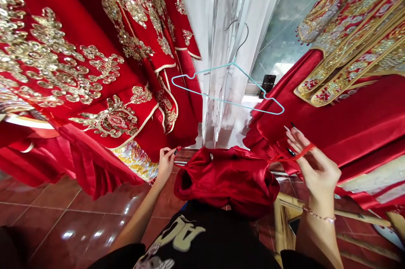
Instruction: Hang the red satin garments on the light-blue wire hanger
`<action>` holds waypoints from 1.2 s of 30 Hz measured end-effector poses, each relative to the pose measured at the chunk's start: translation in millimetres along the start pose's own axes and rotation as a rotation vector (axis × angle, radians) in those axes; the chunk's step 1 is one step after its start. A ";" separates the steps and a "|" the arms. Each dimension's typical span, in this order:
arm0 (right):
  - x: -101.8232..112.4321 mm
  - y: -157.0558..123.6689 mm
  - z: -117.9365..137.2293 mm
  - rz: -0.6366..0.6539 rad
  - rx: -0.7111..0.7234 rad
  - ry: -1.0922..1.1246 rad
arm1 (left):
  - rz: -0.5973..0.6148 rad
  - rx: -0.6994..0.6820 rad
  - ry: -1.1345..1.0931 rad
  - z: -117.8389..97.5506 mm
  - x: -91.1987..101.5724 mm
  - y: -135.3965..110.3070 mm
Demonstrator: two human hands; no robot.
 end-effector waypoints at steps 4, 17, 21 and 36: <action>2.5 9.2 -10.4 -0.068 -0.012 0.091 | -0.043 0.019 -0.005 16.2 -0.8 3.3; -22.6 83.3 -99.7 0.093 -0.074 0.102 | 0.069 0.261 -0.367 22.1 -13.4 -4.2; -51.5 109.1 -109.3 0.238 -0.103 0.119 | 0.204 0.451 -0.626 22.4 -27.9 -12.9; -135.8 115.8 -68.0 0.674 -0.132 -0.001 | 0.458 0.458 -0.724 -14.2 -16.0 -47.4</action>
Point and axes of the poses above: each hand's wrist, its own y-axis towards the middle knuckle, its own x-axis out of the back of the hand, z = x × y, the point moved 10 cm from there along y, towards the middle knuckle, and after that the axes turned 13 degrees about x, right-handed, at the moved point
